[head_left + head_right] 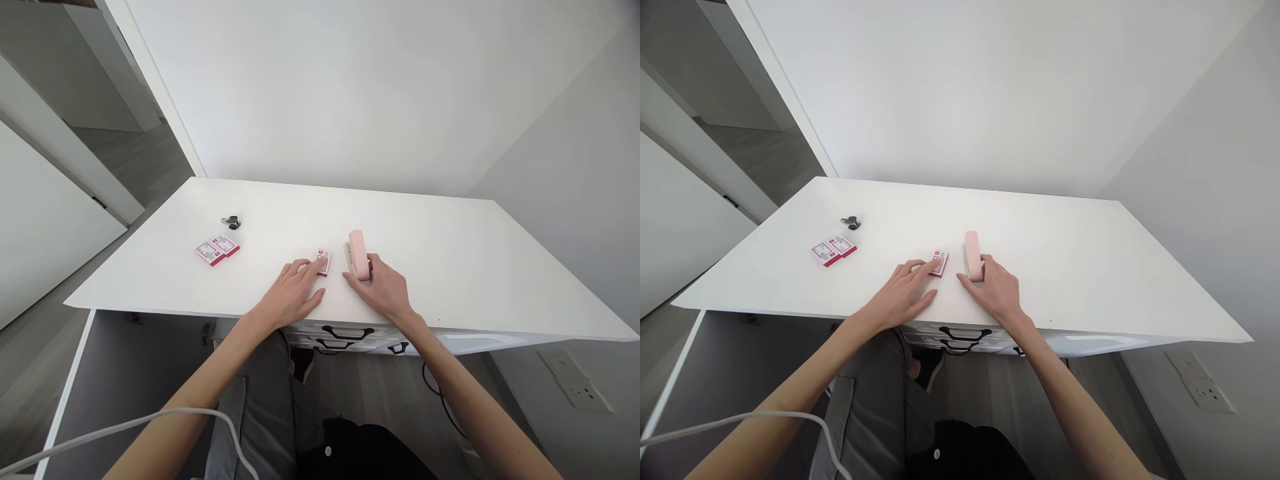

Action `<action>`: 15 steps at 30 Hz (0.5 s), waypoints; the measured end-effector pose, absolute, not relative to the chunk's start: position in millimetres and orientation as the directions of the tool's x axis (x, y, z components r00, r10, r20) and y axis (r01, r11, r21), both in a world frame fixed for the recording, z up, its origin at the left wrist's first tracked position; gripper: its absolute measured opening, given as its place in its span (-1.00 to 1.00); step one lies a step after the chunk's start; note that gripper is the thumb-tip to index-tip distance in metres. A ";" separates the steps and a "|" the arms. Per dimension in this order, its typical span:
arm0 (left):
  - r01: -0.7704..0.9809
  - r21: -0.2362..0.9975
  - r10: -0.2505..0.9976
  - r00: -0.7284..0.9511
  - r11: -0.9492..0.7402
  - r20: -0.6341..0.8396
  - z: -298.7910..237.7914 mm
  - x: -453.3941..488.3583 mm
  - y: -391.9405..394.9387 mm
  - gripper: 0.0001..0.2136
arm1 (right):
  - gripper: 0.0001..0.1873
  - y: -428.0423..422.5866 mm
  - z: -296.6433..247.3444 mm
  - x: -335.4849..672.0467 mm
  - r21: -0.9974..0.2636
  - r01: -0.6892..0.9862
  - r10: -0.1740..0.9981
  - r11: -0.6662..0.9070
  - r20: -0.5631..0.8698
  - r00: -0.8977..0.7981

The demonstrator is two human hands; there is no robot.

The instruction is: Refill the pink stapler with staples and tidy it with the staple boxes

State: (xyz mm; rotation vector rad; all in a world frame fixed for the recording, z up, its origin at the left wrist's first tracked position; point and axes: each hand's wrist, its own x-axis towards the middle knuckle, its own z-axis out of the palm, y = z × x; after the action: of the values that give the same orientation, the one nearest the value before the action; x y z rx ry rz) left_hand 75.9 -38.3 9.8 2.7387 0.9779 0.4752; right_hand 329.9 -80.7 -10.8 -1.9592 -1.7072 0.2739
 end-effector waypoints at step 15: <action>0.590 0.317 0.670 0.660 -0.742 0.339 13.8 43.7 -4.0 -0.51 | -0.29 -91.4 -16.3 346.5 -0.705 0.708 0.981 0.029 0.157 0.117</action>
State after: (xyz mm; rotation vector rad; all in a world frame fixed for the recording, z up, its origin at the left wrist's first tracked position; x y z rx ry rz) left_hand 43.7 -4.0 13.8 2.6959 1.0331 0.6587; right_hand 346.5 -91.4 -16.3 -1.7383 -1.6504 0.5266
